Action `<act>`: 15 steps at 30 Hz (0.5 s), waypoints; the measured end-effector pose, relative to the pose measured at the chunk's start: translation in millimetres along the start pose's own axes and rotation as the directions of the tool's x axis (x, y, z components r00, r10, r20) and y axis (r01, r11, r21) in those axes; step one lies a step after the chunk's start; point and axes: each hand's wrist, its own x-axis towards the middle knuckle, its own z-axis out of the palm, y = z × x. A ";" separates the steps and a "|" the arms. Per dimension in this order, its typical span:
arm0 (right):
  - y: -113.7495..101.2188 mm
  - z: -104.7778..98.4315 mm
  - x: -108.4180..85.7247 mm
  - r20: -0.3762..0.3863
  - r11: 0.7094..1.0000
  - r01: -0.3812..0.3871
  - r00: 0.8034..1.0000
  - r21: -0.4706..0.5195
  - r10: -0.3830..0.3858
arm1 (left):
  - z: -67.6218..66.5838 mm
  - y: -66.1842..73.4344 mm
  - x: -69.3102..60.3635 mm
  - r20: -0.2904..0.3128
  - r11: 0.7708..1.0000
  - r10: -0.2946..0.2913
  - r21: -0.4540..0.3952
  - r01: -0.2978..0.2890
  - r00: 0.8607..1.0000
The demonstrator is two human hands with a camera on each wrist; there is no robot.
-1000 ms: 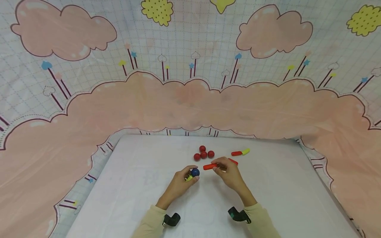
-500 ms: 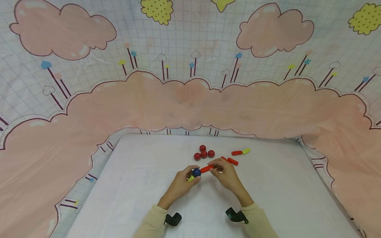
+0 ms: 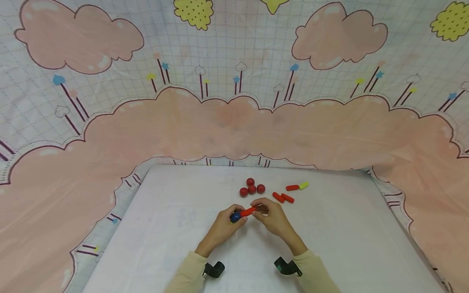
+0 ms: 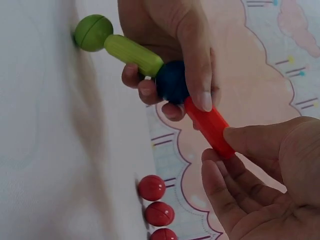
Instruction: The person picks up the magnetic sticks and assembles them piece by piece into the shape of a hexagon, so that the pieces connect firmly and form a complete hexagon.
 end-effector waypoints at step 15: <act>0.5 -20.2 7.3 -0.030 0.996 -0.086 0.996 -0.033 0.085 | -9.9 -2.7 -3.6 -0.043 0.999 -0.038 0.001 0.038 0.998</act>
